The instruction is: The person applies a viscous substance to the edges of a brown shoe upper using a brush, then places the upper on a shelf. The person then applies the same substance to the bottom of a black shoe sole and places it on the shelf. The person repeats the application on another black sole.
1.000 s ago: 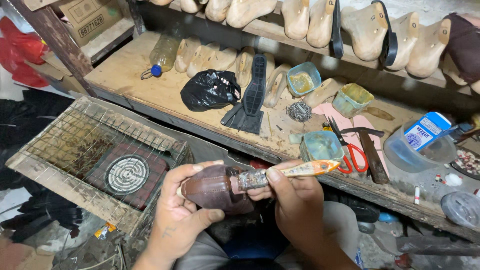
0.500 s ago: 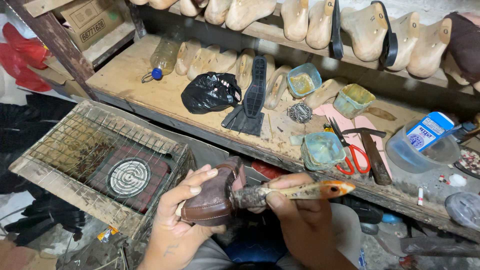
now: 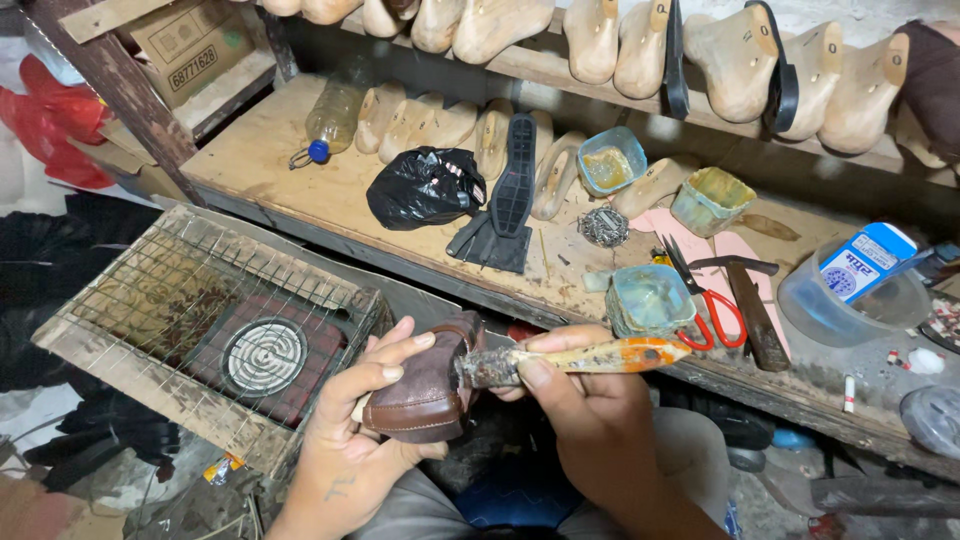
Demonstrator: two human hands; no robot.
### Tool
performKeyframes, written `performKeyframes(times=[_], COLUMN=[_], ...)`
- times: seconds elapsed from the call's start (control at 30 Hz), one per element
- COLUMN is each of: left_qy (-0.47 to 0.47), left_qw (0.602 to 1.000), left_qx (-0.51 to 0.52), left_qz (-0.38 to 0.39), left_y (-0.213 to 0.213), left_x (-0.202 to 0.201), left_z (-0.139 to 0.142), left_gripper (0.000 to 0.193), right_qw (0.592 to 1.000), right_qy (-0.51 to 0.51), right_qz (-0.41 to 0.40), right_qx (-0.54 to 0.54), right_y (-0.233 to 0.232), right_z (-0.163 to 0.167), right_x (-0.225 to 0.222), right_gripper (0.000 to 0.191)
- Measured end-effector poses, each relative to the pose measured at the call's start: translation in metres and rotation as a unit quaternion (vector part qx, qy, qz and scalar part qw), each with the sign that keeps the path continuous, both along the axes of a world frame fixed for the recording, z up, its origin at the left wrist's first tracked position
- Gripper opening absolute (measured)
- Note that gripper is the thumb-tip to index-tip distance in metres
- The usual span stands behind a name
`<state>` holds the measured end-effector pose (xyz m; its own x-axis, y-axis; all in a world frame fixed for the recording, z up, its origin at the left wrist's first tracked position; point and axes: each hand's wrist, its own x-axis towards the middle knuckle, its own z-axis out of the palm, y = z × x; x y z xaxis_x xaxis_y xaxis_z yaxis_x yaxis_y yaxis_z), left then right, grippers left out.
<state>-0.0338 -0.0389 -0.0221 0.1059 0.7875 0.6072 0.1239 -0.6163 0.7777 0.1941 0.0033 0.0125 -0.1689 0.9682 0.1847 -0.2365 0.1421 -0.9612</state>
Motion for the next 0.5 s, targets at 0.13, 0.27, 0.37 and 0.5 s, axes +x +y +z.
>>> performKeyframes(times=[0.13, 0.27, 0.37, 0.5], left_qy=[-0.073, 0.12, 0.216, 0.234], left_qw=[0.995, 0.987, 0.963, 0.955], left_qx=[-0.074, -0.04, -0.014, 0.03], left_qz=[-0.01, 0.103, 0.158, 0.182], left_y=[-0.003, -0.004, -0.009, -0.01], left_x=[0.006, 0.003, 0.003, 0.007], left_z=[0.011, 0.036, 0.052, 0.056], left_gripper=[0.077, 0.085, 0.075, 0.063], right_qw=[0.998, 0.999, 0.999, 0.998], right_qy=[0.033, -0.013, -0.025, 0.032], right_qz=[0.022, -0.005, -0.004, 0.028], right_qx=[0.049, 0.039, 0.046, 0.056], right_y=[-0.005, -0.006, -0.007, -0.015], right_z=[-0.004, -0.009, -0.013, -0.02], right_x=[0.001, 0.005, 0.004, 0.001], right_gripper=[0.015, 0.016, 0.016, 0.019])
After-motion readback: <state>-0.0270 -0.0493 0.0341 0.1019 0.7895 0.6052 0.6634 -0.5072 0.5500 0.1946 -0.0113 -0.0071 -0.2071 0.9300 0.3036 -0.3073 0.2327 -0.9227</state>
